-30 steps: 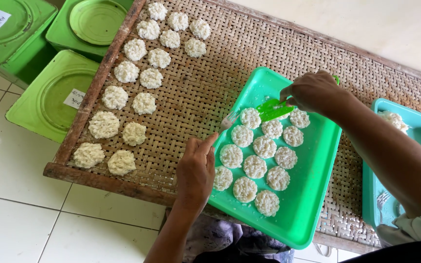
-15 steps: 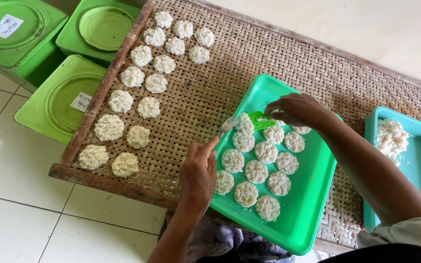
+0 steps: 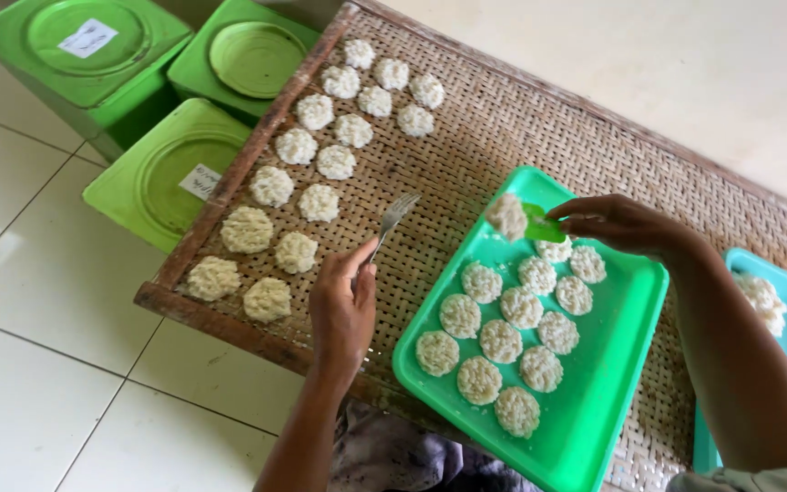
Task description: Arranging small round food items onto a woven mat for drying using a fork and a scraper
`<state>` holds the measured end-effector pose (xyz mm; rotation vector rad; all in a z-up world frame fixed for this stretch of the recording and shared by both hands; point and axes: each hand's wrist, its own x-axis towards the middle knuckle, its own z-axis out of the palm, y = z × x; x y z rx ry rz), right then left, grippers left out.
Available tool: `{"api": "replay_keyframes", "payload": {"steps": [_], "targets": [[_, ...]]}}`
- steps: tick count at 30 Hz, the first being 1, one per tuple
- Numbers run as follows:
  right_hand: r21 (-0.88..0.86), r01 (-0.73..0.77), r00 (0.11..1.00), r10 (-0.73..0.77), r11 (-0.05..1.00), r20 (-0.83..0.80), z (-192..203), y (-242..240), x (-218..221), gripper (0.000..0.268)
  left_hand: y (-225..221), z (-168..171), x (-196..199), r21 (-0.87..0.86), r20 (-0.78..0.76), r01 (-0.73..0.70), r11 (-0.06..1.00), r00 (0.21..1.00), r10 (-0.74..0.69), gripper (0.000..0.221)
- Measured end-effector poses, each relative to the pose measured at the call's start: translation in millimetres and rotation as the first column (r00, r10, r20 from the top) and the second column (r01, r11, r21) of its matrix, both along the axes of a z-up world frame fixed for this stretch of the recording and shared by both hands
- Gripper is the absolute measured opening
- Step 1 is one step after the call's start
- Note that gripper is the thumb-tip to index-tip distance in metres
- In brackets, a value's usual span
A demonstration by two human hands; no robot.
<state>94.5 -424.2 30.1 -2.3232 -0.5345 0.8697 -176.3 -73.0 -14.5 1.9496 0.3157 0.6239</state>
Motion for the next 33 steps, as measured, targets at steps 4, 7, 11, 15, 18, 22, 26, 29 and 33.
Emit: {"api": "replay_keyframes", "payload": {"steps": [4, 7, 11, 15, 18, 22, 26, 29, 33], "targets": [[0.152, -0.060, 0.991, 0.040, 0.986, 0.129, 25, 64, 1, 0.039, 20, 8, 16, -0.014, 0.004, -0.052, 0.999, 0.999, 0.052, 0.035], [0.112, -0.082, 0.951, 0.045, 0.990, 0.306, 34, 134, -3, 0.038, 29, 8, 35, -0.101, -0.070, -0.102, 0.990, 0.993, 0.096, 0.039], [-0.003, -0.060, 0.941, 0.058, 0.998, 0.334, -4, 183, 23, 0.033, 36, -1, 63, -0.004, -0.113, -0.095, 0.996, 0.989, 0.094, 0.038], [-0.123, -0.088, 0.925, 0.127, 0.988, 0.357, -40, 205, 44, 0.033, 33, -14, 90, 0.075, -0.163, -0.008, 0.997, 0.986, 0.020, 0.040], [-0.149, -0.111, 0.907, 0.161, 0.983, 0.389, -67, 202, 57, 0.034, 28, -27, 114, 0.168, -0.213, 0.011, 0.986, 0.977, 0.025, 0.039], [-0.211, -0.145, 0.895, 0.219, 0.967, 0.389, -39, 208, 41, 0.035, 30, -42, 135, 0.266, -0.272, 0.084, 0.960, 0.962, -0.009, 0.039], [-0.281, -0.129, 0.889, 0.236, 0.951, 0.392, -32, 213, 39, 0.034, 32, -44, 143, 0.361, -0.357, 0.115, 0.925, 0.934, 0.024, 0.042], [-0.313, -0.097, 0.893, 0.221, 0.945, 0.392, -24, 220, 32, 0.034, 34, -49, 144, 0.403, -0.400, 0.125, 0.907, 0.915, 0.052, 0.043], [-0.423, -0.090, 0.864, 0.282, 0.902, 0.418, 6, 227, 14, 0.037, 38, -43, 147, 0.430, -0.415, 0.126, 0.894, 0.907, 0.072, 0.042]]}}
